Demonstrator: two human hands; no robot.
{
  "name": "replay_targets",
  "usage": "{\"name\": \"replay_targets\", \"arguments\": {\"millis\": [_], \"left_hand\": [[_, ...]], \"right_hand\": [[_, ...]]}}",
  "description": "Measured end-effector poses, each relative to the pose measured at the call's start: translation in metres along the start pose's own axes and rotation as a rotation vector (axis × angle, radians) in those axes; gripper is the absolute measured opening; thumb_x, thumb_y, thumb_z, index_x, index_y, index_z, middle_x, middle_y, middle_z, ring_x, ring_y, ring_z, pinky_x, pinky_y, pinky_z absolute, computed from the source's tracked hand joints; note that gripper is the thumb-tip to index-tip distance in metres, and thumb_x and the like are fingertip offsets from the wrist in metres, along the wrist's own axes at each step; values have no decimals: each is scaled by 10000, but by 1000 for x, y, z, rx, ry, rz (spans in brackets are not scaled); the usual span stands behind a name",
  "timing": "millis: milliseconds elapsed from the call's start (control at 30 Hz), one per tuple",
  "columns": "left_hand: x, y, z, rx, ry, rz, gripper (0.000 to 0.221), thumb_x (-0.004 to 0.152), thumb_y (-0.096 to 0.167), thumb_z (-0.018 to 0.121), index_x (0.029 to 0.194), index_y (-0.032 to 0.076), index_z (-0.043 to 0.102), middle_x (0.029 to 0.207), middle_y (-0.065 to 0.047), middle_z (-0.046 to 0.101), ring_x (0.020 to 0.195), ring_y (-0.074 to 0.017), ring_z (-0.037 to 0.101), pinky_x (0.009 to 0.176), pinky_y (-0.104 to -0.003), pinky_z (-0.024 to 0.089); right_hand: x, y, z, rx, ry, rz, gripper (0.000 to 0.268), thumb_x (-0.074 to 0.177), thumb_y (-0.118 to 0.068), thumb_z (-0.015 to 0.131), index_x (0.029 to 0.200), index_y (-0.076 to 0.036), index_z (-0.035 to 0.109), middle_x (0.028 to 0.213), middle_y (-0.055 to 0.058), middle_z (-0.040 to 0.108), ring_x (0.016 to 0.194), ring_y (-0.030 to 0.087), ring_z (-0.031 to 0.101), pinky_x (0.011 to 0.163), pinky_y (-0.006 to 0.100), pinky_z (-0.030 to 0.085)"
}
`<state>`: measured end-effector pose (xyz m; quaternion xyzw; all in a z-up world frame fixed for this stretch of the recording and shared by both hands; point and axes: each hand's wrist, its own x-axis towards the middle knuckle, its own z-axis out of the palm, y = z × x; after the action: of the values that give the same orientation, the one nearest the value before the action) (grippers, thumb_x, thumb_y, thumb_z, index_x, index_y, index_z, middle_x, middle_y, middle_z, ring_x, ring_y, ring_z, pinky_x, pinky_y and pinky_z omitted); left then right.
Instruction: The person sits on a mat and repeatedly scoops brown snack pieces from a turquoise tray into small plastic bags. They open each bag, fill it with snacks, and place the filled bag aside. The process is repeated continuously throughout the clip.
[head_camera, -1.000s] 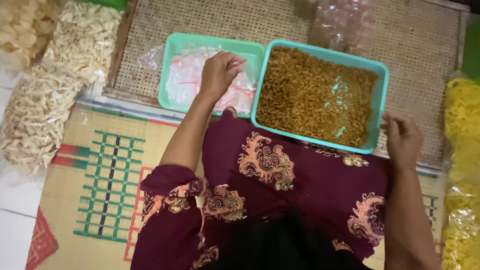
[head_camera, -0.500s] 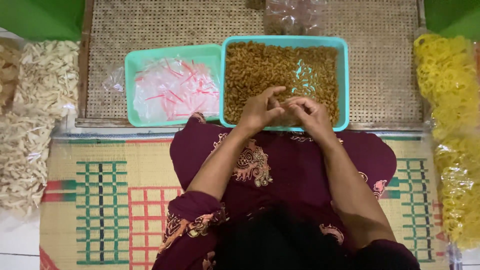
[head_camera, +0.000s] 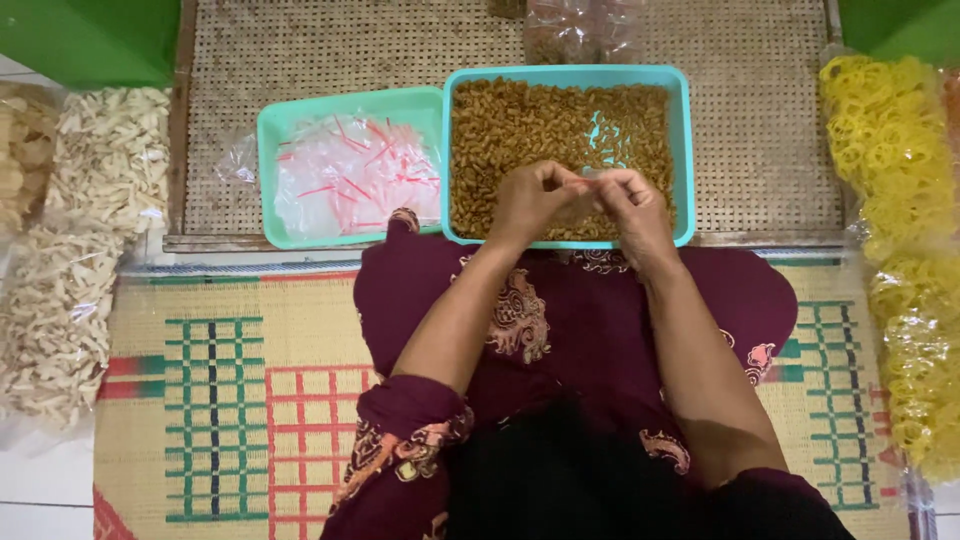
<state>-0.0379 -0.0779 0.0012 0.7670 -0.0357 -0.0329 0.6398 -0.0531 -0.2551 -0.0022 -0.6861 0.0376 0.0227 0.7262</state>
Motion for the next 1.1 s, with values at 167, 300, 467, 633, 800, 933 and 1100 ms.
{"name": "replay_targets", "arguments": {"millis": [167, 300, 467, 633, 800, 933, 1100], "left_hand": [[-2, 34, 7, 134, 61, -37, 249, 773, 381, 868, 813, 154, 773, 694, -43, 730, 747, -256, 756, 675, -388, 573], [-10, 60, 5, 279, 63, -67, 282, 725, 429, 856, 796, 170, 767, 766, -103, 754, 862, -350, 764, 744, -448, 573], [-9, 38, 4, 341, 13, -83, 253, 740, 432, 858, 780, 202, 762, 732, -64, 738, 839, -329, 765, 740, -418, 575], [-13, 9, -5, 183, -77, -39, 181, 815, 358, 862, 793, 204, 768, 719, -11, 751, 799, -274, 767, 774, -366, 579], [-15, -10, -3, 166, -206, -96, 213, 738, 310, 885, 876, 174, 794, 829, -92, 784, 892, -301, 770, 794, -387, 575], [-6, -29, -14, 219, -241, 94, 386, 891, 203, 848, 1232, 145, 677, 1050, -184, 728, 1034, -439, 722, 840, -528, 588], [3, -19, -22, 348, -304, 405, 384, 1045, 180, 652, 1416, 168, 554, 1252, -190, 576, 1146, -497, 620, 933, -498, 563]], "right_hand": [[-1, -14, -15, 51, -76, -124, 264, 1072, -134, 597, 1333, -135, 561, 1239, 75, 671, 1028, 147, 671, 834, 221, 545], [-21, -56, -12, -161, -138, -350, 233, 1112, -132, 575, 1342, -92, 565, 1432, 142, 569, 1253, 241, 578, 967, 321, 516], [-20, -58, -24, -427, -262, -449, 181, 1051, 8, 612, 1211, -48, 675, 1373, 224, 587, 1276, 394, 568, 1009, 483, 497], [-27, -57, -22, -467, -355, -366, 128, 991, 13, 660, 1100, -45, 690, 1328, 237, 608, 1258, 420, 575, 1025, 516, 482], [-22, -19, -35, -393, -423, -234, 79, 935, -17, 721, 1012, -26, 703, 1252, 208, 675, 1223, 368, 622, 999, 489, 509], [-5, -3, -42, -374, -396, -204, 37, 994, -29, 697, 1026, -18, 682, 1143, 161, 693, 1106, 265, 639, 938, 438, 507], [25, -12, -42, -676, -398, -350, 80, 964, -92, 789, 1017, -63, 737, 1008, 167, 726, 934, 327, 702, 818, 440, 531]]}}
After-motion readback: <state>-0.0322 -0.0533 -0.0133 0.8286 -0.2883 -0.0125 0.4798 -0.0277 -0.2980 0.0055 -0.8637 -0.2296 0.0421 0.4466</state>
